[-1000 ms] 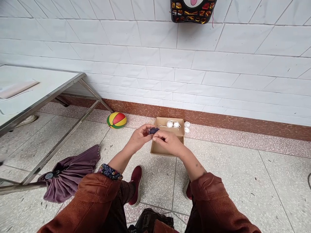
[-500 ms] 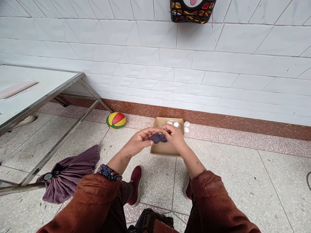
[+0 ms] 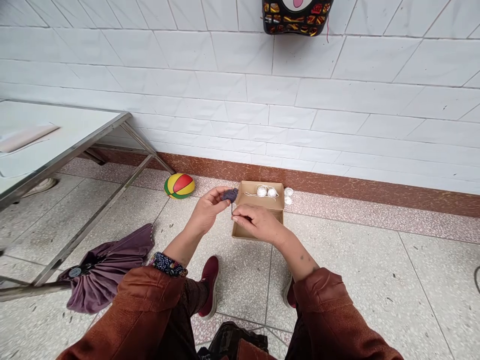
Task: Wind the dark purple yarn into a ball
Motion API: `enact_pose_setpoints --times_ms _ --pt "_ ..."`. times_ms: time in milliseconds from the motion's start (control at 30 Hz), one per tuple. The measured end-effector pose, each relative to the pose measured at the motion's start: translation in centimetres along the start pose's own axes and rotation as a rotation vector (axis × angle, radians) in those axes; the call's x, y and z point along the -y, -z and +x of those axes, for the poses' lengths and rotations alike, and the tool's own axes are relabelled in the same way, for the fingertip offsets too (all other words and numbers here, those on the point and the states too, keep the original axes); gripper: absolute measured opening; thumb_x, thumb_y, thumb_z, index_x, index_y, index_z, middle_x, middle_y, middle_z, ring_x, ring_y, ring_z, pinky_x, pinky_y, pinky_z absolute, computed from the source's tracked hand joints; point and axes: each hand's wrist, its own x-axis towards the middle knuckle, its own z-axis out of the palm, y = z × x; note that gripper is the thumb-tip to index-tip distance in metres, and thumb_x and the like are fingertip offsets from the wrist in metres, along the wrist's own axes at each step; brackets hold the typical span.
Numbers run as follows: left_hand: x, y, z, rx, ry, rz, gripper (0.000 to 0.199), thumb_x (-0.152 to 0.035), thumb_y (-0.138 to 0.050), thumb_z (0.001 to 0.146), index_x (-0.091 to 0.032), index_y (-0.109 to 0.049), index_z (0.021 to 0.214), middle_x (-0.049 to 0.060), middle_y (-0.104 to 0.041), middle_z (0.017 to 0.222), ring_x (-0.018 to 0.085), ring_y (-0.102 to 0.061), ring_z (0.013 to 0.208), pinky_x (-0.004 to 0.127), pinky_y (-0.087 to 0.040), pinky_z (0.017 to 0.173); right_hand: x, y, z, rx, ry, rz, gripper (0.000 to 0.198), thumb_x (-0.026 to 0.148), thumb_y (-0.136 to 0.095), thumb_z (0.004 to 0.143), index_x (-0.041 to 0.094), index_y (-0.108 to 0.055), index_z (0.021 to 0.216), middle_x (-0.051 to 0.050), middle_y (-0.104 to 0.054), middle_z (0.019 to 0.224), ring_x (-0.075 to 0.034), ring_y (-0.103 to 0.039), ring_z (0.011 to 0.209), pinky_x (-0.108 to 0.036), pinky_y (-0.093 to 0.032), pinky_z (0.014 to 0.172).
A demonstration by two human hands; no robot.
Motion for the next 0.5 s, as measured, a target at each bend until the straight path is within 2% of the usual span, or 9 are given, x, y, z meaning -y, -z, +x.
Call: enact_pose_setpoints --times_ms 133,200,267,367,500 --pt "-0.1 -0.7 -0.8 0.156 -0.024 0.268 0.033 -0.019 -0.078 0.07 -0.019 -0.073 0.102 0.006 -0.071 0.103 0.016 -0.064 0.088 0.032 -0.05 0.084 0.3 1.3 0.1 -0.188 -0.012 0.026 0.019 0.033 -0.054 0.102 0.023 -0.068 0.093 -0.003 -0.071 0.088 -0.018 -0.065 0.082 -0.031 -0.05 0.077" --pt "-0.3 -1.0 -1.3 0.268 -0.015 0.262 0.032 -0.018 -0.077 0.071 -0.02 -0.073 0.102 0.005 -0.069 0.103 0.016 -0.063 0.087 0.03 -0.049 0.082 -0.2 1.7 0.1 -0.295 -0.051 0.013 0.017 0.031 -0.056 0.1 0.023 -0.067 0.09 -0.003 -0.07 0.086 -0.018 -0.064 0.08 -0.031 -0.05 0.076" --pt "-0.4 -1.2 -1.6 0.373 0.016 0.141 0.038 -0.017 -0.077 0.072 -0.022 -0.071 0.11 0.005 -0.07 0.105 0.016 -0.064 0.092 0.031 -0.049 0.086 -1.0 1.7 0.1 -0.362 -0.091 -0.003 0.016 0.03 -0.057 0.098 0.023 -0.067 0.088 -0.003 -0.069 0.083 -0.019 -0.064 0.079 -0.031 -0.049 0.076" --pt "-0.5 -1.3 -1.8 0.426 0.061 -0.092 0.054 -0.018 -0.08 0.073 -0.026 -0.067 0.124 0.006 -0.071 0.112 0.018 -0.064 0.102 0.032 -0.048 0.092 -2.0 1.2 0.1 -0.364 -0.132 -0.009 0.015 0.027 -0.057 0.097 0.022 -0.066 0.086 -0.002 -0.068 0.082 -0.018 -0.063 0.077 -0.03 -0.048 0.075" --pt "-0.4 -1.1 -1.6 0.371 0.093 -0.226 0.045 -0.022 -0.083 0.072 -0.022 -0.074 0.116 0.009 -0.071 0.119 0.018 -0.063 0.099 0.028 -0.049 0.082 -2.8 -0.2 0.1 -0.253 -0.189 -0.059 0.017 0.021 -0.052 0.097 0.022 -0.066 0.088 -0.002 -0.067 0.08 -0.018 -0.062 0.076 -0.029 -0.046 0.071"
